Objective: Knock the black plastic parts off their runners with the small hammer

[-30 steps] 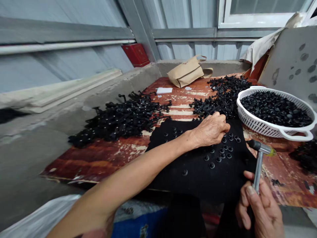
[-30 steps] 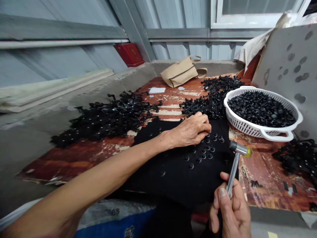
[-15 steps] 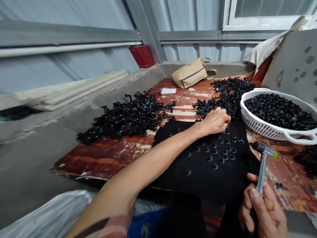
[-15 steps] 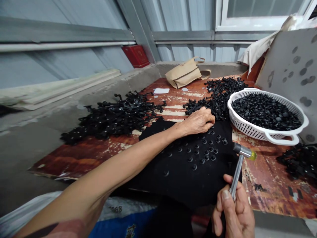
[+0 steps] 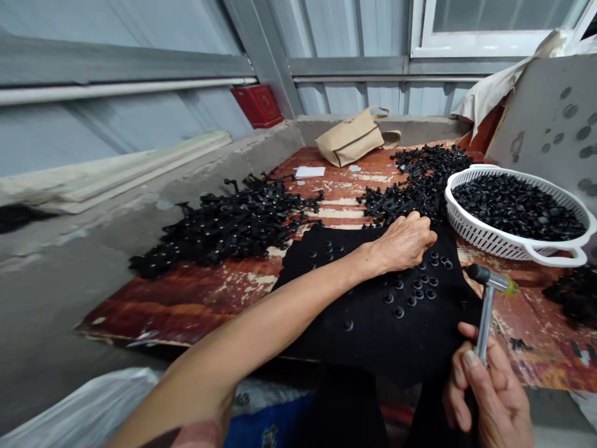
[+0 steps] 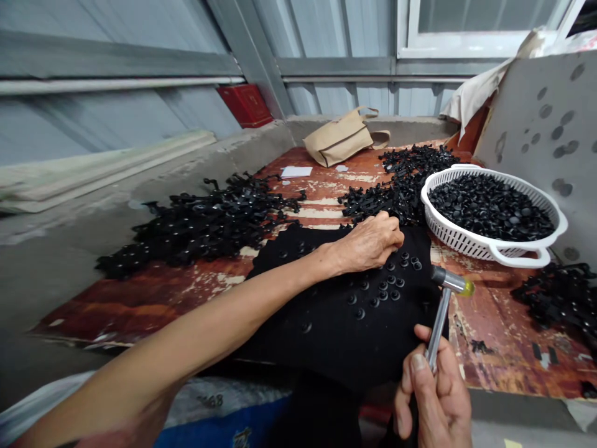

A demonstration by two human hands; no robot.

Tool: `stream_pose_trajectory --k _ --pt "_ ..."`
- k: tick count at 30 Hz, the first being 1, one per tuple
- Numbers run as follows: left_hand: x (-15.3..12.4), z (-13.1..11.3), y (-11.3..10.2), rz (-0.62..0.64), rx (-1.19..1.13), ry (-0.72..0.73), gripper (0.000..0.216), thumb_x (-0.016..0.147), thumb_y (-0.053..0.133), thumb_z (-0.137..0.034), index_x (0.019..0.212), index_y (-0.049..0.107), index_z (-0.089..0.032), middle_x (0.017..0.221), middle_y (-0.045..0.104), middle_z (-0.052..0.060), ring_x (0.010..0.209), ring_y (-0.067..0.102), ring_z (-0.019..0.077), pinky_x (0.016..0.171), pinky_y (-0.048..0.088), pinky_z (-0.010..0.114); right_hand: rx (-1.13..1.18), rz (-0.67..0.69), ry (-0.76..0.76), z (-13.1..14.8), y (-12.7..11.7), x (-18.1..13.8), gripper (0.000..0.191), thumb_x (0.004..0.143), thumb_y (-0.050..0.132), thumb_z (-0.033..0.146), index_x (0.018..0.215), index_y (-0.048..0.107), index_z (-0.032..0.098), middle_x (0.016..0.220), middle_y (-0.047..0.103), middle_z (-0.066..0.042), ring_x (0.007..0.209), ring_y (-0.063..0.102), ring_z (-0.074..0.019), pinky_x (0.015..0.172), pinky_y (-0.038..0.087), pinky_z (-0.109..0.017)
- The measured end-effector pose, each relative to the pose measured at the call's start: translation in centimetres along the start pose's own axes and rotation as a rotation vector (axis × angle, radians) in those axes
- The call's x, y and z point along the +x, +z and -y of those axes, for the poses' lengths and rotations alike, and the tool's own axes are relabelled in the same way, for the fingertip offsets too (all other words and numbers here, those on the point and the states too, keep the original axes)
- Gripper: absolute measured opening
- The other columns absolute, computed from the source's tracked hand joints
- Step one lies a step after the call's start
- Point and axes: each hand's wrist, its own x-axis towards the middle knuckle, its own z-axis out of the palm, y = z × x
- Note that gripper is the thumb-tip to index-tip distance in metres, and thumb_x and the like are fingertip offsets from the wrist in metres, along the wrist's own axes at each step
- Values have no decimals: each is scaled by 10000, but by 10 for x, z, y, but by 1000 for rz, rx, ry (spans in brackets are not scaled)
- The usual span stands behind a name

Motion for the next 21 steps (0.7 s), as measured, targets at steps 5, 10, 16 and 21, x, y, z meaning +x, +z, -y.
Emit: stream_pose_trajectory --k 5,10,16,21 --pt "-1 -3 -5 -3 -27 7 181 851 457 -146 899 631 -163 963 559 80 910 453 209 734 387 330 -2 -2 12 -1 -1 0 363 860 616 451 1149 521 254 632 488 79 328 390 -44 344 282 -187" --pt "7 -16 -7 -3 -54 83 232 856 462 -159 1015 628 -191 1005 553 72 927 450 209 739 379 326 -3 -26 18 -3 0 0 367 859 616 451 1156 526 256 618 469 82 328 380 -40 344 262 -177" --pt "17 -25 1 -34 46 169 187 844 461 -127 903 632 -174 968 540 88 923 433 221 715 337 338 -5 -23 15 -4 1 -1 356 865 610 445 1150 520 252 635 489 79 333 388 -36 355 277 -178" --pt "22 -24 8 -58 48 176 163 832 470 -117 876 616 -172 945 546 84 916 432 224 700 327 345 -6 -10 9 -2 1 -1 355 864 612 444 1147 523 249 634 487 80 336 391 -36 363 281 -181"
